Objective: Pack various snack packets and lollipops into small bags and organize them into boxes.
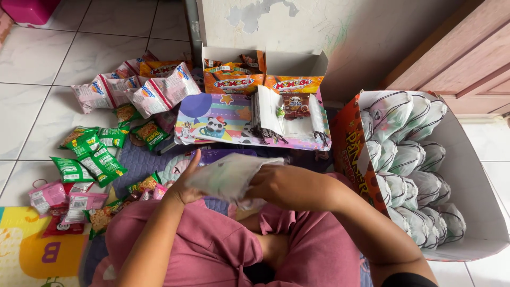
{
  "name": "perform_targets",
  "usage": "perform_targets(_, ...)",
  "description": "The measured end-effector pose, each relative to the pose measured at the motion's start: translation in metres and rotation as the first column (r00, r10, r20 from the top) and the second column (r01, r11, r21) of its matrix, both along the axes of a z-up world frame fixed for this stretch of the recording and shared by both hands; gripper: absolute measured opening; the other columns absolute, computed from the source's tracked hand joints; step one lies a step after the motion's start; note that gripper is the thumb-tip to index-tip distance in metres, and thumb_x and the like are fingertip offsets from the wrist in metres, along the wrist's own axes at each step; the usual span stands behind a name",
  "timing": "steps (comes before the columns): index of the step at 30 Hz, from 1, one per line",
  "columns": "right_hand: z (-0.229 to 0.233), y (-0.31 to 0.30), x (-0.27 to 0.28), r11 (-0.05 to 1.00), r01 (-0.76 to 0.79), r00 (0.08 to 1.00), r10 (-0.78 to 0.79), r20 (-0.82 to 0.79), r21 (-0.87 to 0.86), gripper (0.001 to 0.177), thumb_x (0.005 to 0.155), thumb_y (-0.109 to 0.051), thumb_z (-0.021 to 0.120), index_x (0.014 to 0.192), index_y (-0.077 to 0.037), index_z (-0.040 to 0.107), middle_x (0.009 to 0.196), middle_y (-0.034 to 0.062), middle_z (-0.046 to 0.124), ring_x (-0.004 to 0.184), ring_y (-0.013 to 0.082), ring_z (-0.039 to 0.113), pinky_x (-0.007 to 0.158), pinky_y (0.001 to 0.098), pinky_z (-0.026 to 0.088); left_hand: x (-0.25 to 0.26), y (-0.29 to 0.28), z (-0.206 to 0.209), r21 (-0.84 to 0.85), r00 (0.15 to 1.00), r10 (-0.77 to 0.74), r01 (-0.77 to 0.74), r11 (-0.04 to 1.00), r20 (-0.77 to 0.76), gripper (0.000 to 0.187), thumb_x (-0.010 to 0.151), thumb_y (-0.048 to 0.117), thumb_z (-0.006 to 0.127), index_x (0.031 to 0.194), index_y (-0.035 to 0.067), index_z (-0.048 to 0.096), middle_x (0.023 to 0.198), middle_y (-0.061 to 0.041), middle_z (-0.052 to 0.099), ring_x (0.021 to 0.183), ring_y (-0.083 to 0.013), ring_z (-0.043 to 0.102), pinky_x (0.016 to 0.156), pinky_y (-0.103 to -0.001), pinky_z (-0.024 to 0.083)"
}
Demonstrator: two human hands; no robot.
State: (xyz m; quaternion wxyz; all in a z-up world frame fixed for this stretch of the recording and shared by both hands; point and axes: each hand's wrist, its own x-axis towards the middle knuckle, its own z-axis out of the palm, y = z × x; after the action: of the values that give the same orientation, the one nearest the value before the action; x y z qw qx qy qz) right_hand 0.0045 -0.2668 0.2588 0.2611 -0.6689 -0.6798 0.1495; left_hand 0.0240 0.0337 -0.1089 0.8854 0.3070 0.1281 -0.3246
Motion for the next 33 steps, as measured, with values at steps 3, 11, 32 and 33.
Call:
perform_targets(3, -0.004, -0.014, -0.007, 0.994, 0.084, 0.967, -0.063, 0.249, -0.076, 0.026, 0.096, -0.002, 0.048, 0.108, -0.009, 0.071, 0.107, 0.0093, 0.072, 0.115, 0.0361, 0.065, 0.110, 0.0543, 0.039, -0.011, -0.020, 0.064, -0.027, 0.988, 0.157, -0.156, 0.987, 0.009, 0.055, 0.095, 0.057, 0.055, 0.126, 0.013, 0.069, 0.121, -0.016, 0.072, 0.106, -0.0332, 0.071, 0.092, -0.047, 0.060)
perform_targets(11, -0.020, -0.059, 0.086, 0.838, 0.534, 0.841, -0.540, -0.038, -0.110, 0.026, 0.094, 0.006, 0.048, 0.111, 0.007, 0.068, 0.105, 0.0290, 0.071, 0.107, 0.0482, 0.066, 0.102, 0.0606, 0.044, -0.027, -0.030, 0.118, 0.027, 0.959, 0.284, -0.283, 0.959, -0.009, 0.045, 0.088, 0.034, 0.071, 0.122, 0.005, 0.068, 0.119, -0.018, 0.072, 0.104, -0.0328, 0.071, 0.093, -0.047, 0.057)
perform_targets(32, -0.159, -0.094, 0.312, 0.369, 0.900, 0.437, -0.737, 0.516, -0.234, 0.035, 0.094, -0.019, 0.071, 0.124, -0.003, 0.072, 0.115, 0.0216, 0.066, 0.111, 0.0402, 0.065, 0.095, 0.0508, 0.051, 0.000, -0.023, 0.082, 0.192, 0.927, 0.368, -0.375, 0.907, 0.073, 0.064, 0.086, 0.036, 0.075, 0.143, 0.017, 0.056, 0.128, -0.012, 0.066, 0.112, -0.0319, 0.066, 0.096, -0.052, 0.054)
perform_targets(33, -0.156, -0.097, 0.312, 0.385, 0.900, 0.435, -0.763, 0.479, -0.204, 0.028, 0.091, -0.014, 0.073, 0.115, 0.001, 0.076, 0.111, 0.0242, 0.068, 0.107, 0.0430, 0.067, 0.091, 0.0512, 0.054, -0.001, -0.023, 0.083, 0.196, 0.923, 0.375, -0.384, 0.902, 0.083, 0.064, 0.086, 0.036, 0.075, 0.144, 0.018, 0.055, 0.129, -0.011, 0.066, 0.112, -0.0313, 0.065, 0.097, -0.052, 0.053)
